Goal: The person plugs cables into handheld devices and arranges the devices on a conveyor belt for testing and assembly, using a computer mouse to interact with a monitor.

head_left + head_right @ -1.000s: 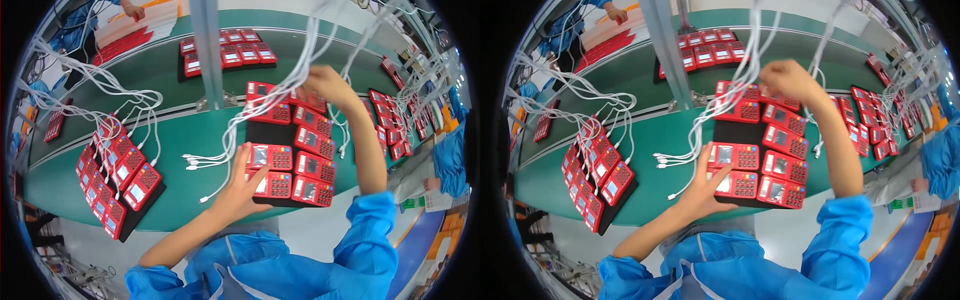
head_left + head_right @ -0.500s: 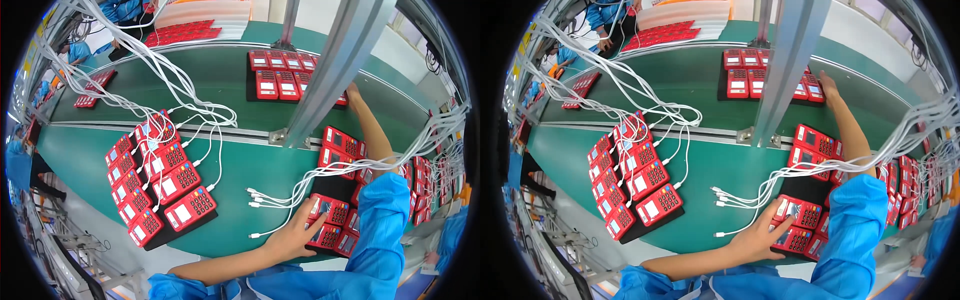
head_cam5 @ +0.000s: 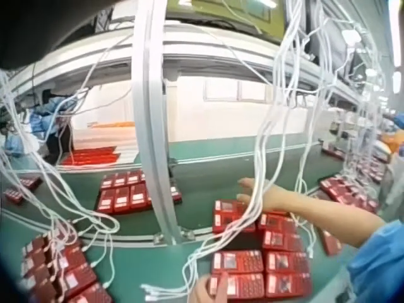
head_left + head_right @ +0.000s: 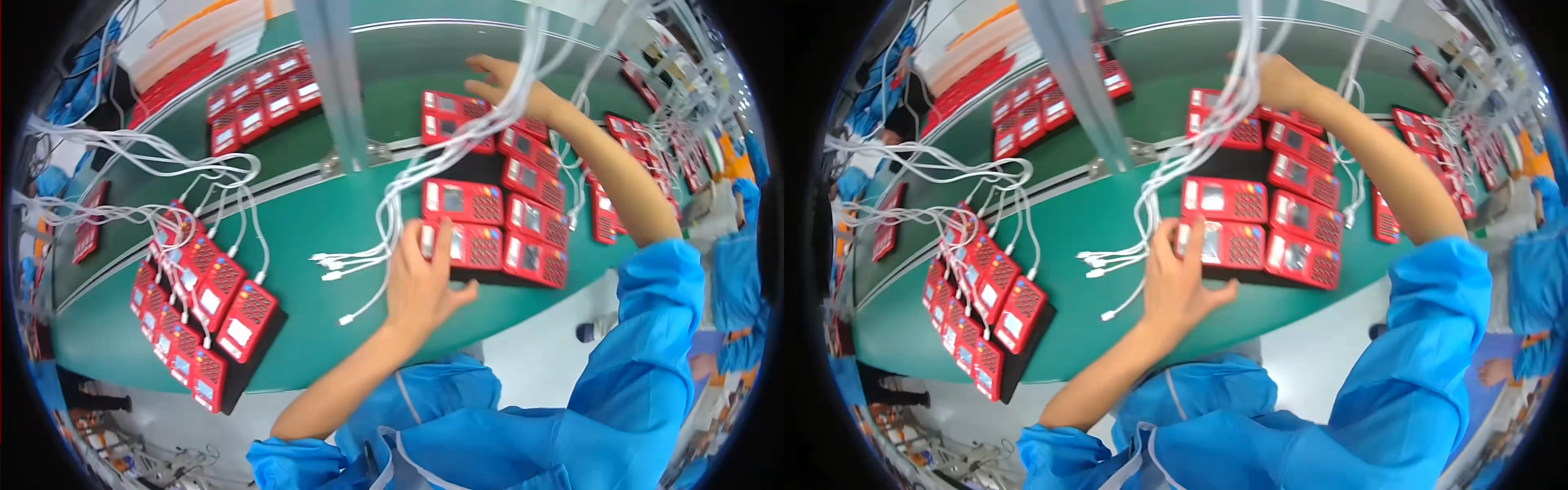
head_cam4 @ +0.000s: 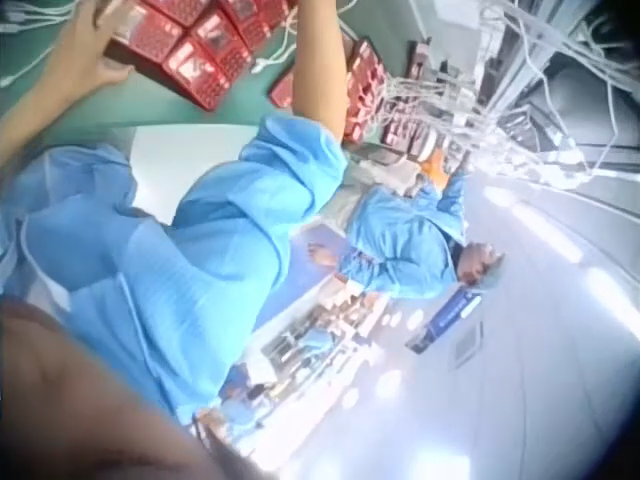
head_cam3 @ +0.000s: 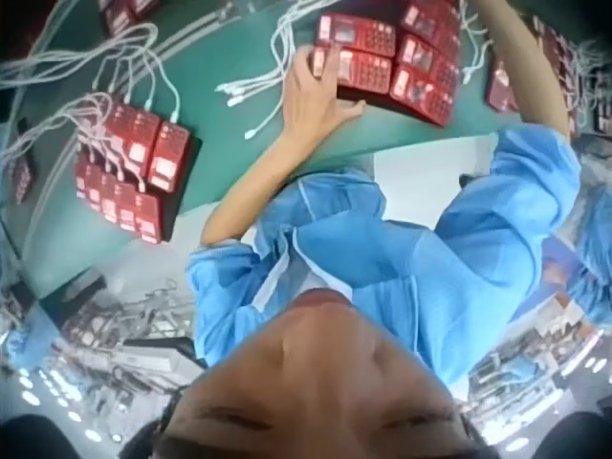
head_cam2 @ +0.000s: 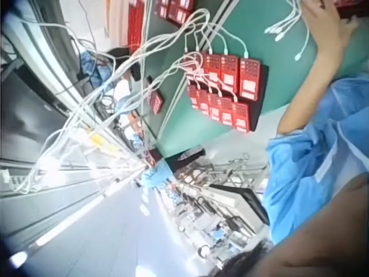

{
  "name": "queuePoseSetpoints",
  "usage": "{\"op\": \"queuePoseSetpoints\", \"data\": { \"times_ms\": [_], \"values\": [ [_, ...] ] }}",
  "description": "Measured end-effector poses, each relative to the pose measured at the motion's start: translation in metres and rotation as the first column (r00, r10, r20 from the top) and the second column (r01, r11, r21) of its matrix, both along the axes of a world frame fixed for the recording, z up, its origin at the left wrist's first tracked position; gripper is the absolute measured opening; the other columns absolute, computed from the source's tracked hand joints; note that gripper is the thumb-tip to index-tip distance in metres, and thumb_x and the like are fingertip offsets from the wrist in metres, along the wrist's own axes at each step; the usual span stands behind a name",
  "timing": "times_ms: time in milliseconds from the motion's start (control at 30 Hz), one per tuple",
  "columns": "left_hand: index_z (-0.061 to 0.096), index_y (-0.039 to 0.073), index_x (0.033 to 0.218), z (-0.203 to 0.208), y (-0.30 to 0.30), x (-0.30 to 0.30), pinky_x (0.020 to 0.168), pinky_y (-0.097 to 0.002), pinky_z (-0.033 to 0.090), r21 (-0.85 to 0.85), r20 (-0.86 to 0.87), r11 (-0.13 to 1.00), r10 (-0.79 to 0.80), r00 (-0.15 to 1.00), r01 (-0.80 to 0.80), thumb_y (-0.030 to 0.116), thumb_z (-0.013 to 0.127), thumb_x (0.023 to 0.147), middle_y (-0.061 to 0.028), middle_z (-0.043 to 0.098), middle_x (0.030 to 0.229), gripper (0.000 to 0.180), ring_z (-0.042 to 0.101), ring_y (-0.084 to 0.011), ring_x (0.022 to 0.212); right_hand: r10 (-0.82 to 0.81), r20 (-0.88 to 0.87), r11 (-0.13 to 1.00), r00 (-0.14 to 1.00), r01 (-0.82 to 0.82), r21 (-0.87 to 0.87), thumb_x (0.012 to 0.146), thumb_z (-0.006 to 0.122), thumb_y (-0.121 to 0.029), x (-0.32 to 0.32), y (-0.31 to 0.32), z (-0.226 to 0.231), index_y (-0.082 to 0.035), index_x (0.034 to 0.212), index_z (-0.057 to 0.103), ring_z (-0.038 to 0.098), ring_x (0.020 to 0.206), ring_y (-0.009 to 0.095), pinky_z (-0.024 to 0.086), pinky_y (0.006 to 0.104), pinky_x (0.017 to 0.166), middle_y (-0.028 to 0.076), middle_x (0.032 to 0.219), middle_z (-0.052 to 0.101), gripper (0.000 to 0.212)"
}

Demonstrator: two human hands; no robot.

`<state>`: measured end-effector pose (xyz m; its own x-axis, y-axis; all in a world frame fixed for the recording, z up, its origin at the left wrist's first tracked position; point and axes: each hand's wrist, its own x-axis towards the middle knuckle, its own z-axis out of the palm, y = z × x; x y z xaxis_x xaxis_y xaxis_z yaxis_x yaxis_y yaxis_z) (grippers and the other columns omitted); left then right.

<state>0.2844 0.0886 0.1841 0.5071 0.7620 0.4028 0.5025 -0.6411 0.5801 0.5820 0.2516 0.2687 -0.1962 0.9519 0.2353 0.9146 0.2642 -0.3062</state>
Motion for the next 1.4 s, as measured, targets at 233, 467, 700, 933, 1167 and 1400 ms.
{"op": "queuePoseSetpoints", "data": {
  "times_ms": [233,467,700,933,1167,1400],
  "values": [
    [0.043,0.002,0.135,-0.011,0.047,0.061,0.086,-0.0454,0.048,0.111,-0.12,0.991,0.094,0.988,-0.081,0.036,0.082,0.057,-0.0255,0.042,0.123,0.094,0.05,-0.0412,0.102,-0.113,-0.079,0.994,0.99,0.113,-0.007,0.085,0.069,-0.034,0.002,-0.22,-0.006,-0.006,0.139,0.046,0.036,0.136,0.035,0.028,0.0438,0.112,0.022,0.142,0.044,0.065],
    [0.047,0.004,0.129,-0.008,0.131,0.104,0.086,-0.0461,0.05,0.385,-0.155,0.897,0.296,0.943,-0.218,0.022,0.072,0.071,-0.0244,0.044,0.128,0.066,0.054,-0.0409,0.106,-0.047,0.196,0.966,0.98,-0.006,0.259,0.085,0.067,-0.023,-0.023,-0.181,-0.07,-0.015,0.134,0.053,0.029,0.138,0.039,0.029,0.0479,0.111,0.019,0.144,0.037,0.051],
    [0.058,0.002,0.102,-0.012,0.06,0.055,0.085,-0.0455,0.047,0.256,-0.063,0.953,-0.151,0.986,0.162,0.014,0.065,0.071,-0.0201,0.055,0.11,0.034,0.055,-0.037,0.102,-0.269,0.275,0.867,0.923,0.107,0.487,0.08,0.065,-0.021,-0.022,-0.08,-0.112,-0.017,0.104,0.071,0.046,0.125,0.034,0.035,0.0482,0.105,0.013,0.128,0.054,0.025],
    [0.064,0.002,0.094,-0.02,-0.008,-0.053,0.1,-0.0463,0.042,0.212,-0.081,0.915,-0.334,0.939,0.343,0.009,0.068,0.069,-0.0144,0.057,0.112,0.027,0.05,-0.0354,0.119,-0.595,0.221,0.773,0.773,0.476,0.419,0.079,0.067,-0.029,-0.043,0.026,-0.104,-0.022,0.096,0.075,0.048,0.121,0.026,0.038,0.0513,0.097,0.008,0.123,0.057,0.02],
    [0.062,0.001,0.089,-0.024,-0.003,-0.046,0.098,-0.0473,0.043,0.239,0.003,0.885,-0.411,0.912,0.399,0.016,0.071,0.067,-0.0148,0.057,0.106,0.028,0.052,-0.0355,0.112,-0.576,-0.067,0.635,0.815,0.497,0.591,0.084,0.057,-0.022,-0.034,0.156,-0.118,-0.009,0.098,0.072,0.053,0.111,0.041,0.043,0.0479,0.095,0.024,0.109,0.061,0.024],
    [0.063,0.001,0.087,-0.002,0.005,-0.053,0.096,-0.0439,0.044,0.307,0.211,0.858,-0.482,0.85,0.411,0.011,0.068,0.07,-0.014,0.061,0.108,0.02,0.056,-0.0306,0.111,-0.142,-0.579,0.926,0.803,0.315,0.21,0.089,0.06,-0.024,-0.084,0.262,-0.124,-0.004,0.091,0.069,0.062,0.072,0.028,0.052,0.0379,0.07,0.013,0.078,0.065,0.022]
  ]
}}
